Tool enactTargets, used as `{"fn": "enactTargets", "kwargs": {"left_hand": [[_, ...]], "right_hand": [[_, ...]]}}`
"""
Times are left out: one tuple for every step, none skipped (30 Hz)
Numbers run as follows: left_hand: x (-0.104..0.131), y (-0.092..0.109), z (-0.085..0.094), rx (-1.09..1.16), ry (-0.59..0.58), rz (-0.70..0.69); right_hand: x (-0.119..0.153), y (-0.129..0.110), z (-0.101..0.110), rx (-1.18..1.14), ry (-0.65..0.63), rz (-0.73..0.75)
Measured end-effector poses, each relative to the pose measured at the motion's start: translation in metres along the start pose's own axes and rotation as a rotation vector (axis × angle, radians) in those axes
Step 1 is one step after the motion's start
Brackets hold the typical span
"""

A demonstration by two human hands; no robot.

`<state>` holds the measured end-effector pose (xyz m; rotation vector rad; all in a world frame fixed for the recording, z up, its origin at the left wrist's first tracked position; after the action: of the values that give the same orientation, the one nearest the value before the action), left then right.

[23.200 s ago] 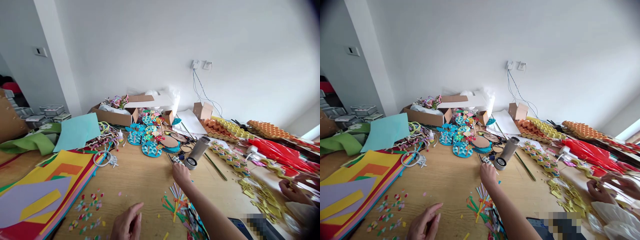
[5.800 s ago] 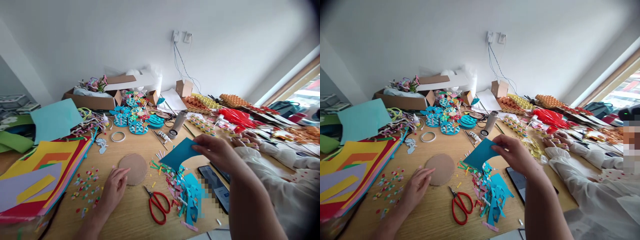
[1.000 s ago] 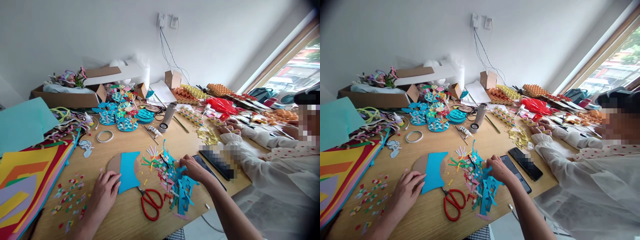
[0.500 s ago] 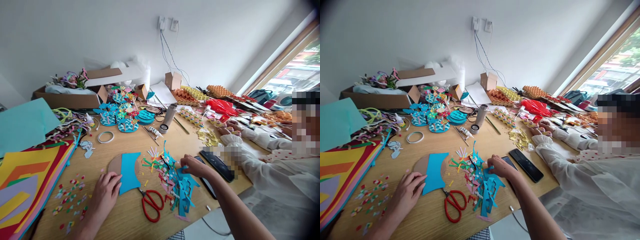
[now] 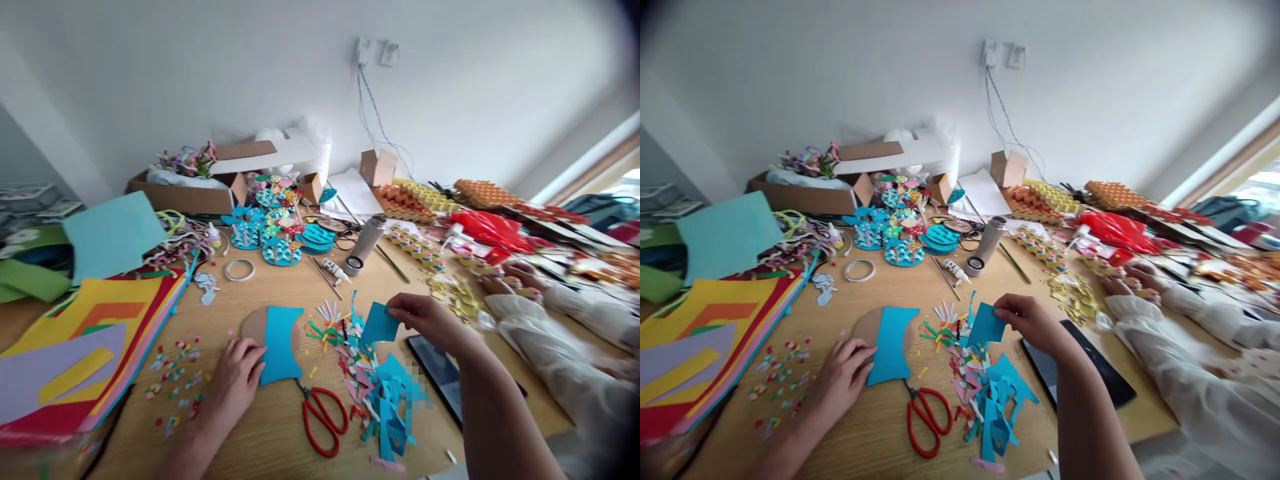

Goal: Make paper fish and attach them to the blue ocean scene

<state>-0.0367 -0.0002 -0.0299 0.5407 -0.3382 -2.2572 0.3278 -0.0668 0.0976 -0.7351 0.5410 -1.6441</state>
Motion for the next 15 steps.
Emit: {"fn": "enactTargets", "kwargs": {"left_hand": [[0.000,0.002,0.001,0.008,-0.009,0.010],[0.000,0.003,0.002,0.017,-0.017,0.020],[0.000,0.004,0.002,0.025,-0.022,0.029],[0.000,0.005,0.002,0.032,-0.026,0.038],[0.000,0.006,0.003,0.037,-0.028,0.048],[0.000,0.007,0.003,0.040,-0.027,0.056],[0.000,0.007,0.003,0.041,-0.026,0.064],[0.000,0.008,0.004,0.042,-0.027,0.071],[0.000,0.009,0.005,0.043,-0.029,0.077],[0.000,0.010,0.005,0.045,-0.035,0.082],[0.000,0.011,0.006,0.049,-0.042,0.085],[0.000,0.011,0.007,0.055,-0.048,0.088],[0.000,0.012,0.008,0.061,-0.053,0.090],[0.000,0.012,0.008,0.068,-0.056,0.090],[0.000,0.012,0.009,0.076,-0.058,0.090]], "right_hand": [[-0.008,-0.007,-0.007,-0.093,-0.009,0.033],[-0.018,-0.016,-0.017,-0.176,-0.026,0.068],[-0.029,-0.025,-0.030,-0.244,-0.053,0.102],[-0.040,-0.034,-0.044,-0.296,-0.085,0.132],[-0.051,-0.044,-0.059,-0.333,-0.116,0.152],[-0.061,-0.053,-0.075,-0.352,-0.157,0.162],[-0.071,-0.062,-0.090,-0.347,-0.210,0.164],[-0.079,-0.069,-0.103,-0.339,-0.242,0.167],[-0.087,-0.075,-0.114,-0.333,-0.258,0.173],[-0.092,-0.079,-0.122,-0.324,-0.272,0.178],[-0.097,-0.082,-0.127,-0.316,-0.280,0.181],[-0.100,-0.083,-0.129,-0.307,-0.286,0.183],[-0.101,-0.082,-0.128,-0.294,-0.293,0.180],[-0.101,-0.079,-0.124,-0.279,-0.301,0.173],[-0.099,-0.074,-0.118,-0.261,-0.310,0.162]]}}
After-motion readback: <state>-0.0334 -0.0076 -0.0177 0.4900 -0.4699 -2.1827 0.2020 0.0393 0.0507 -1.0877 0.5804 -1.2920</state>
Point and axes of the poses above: each hand's wrist, its own x-axis away from the middle knuckle, its own z-axis out of the back of the hand, y = z × x, the point moved 1 cm from there along -x, towards the middle knuckle, and after that the axes turned 3 degrees about -y, right-handed, at the moved point
